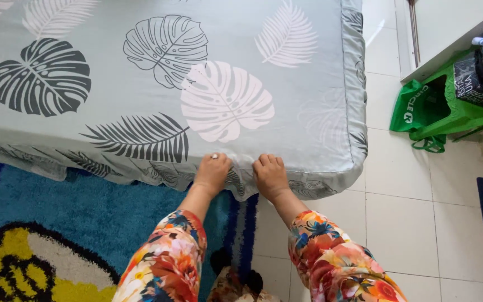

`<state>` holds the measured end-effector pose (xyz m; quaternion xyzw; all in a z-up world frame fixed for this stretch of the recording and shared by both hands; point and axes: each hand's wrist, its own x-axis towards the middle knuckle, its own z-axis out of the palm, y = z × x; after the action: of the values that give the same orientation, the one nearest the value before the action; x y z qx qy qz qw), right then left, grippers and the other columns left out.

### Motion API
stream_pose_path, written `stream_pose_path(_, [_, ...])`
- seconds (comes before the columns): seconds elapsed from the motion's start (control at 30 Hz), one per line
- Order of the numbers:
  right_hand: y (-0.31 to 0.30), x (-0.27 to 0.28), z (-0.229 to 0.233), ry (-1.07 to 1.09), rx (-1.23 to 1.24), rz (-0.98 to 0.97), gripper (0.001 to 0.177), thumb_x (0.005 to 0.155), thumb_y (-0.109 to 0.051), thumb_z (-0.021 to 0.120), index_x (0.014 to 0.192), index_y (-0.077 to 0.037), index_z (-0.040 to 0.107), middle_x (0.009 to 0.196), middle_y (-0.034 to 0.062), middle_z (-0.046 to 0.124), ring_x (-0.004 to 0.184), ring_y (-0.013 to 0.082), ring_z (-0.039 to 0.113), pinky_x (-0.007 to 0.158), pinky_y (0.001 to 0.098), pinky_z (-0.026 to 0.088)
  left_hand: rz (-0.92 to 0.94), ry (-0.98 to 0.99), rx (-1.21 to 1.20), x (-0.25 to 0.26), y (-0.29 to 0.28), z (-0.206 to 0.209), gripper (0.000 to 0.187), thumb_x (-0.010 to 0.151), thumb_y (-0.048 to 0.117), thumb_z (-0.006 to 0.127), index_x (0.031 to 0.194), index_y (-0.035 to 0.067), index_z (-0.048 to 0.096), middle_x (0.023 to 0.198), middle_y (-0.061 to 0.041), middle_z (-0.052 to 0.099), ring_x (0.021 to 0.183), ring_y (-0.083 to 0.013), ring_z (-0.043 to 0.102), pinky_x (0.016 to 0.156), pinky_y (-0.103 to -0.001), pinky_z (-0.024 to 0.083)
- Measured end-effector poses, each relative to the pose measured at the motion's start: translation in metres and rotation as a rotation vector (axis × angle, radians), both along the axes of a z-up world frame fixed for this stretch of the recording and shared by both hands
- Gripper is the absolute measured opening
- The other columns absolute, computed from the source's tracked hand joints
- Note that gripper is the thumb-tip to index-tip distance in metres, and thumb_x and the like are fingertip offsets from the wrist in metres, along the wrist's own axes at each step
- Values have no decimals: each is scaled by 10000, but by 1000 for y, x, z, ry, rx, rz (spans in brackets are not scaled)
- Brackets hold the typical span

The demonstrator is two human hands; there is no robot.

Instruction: Smoothing sheets, arranging pillows, and tucking in edges of a bed.

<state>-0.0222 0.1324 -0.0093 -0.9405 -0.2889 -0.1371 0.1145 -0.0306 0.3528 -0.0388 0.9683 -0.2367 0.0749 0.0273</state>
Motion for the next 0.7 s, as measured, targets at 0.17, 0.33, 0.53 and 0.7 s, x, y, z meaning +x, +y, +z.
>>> stream_pose_path(0.17, [30,-4,-9,4,68,9,154,766,-213,700,867,-114,640,954,83,589,970,293,563,859,437,430,116,10,160,-13,53,-6,144,848,180,611,979,159,669,974,-31,642,968,-213,627,853,-386,451])
stream_pose_path(0.33, [49,-9,-23,-12,61,-59,109,814,-204,700,864,-126,642,949,68,591,966,284,563,856,440,426,120,-13,195,-17,69,0,140,836,176,610,959,159,672,972,-25,646,958,-204,626,831,-374,451])
stream_pose_path(0.53, [62,-8,-22,-77,66,-90,101,835,-202,692,842,-121,633,946,64,595,962,281,561,857,439,425,84,-36,154,-3,75,-20,104,859,184,603,928,172,680,936,-16,652,924,-206,639,814,-382,455])
stream_pose_path(0.7, [70,-8,-29,-81,23,-117,84,830,-186,691,852,-123,640,950,61,595,977,279,560,863,434,424,28,-26,151,4,78,-25,95,880,197,597,913,178,684,920,-21,653,904,-211,645,809,-391,458])
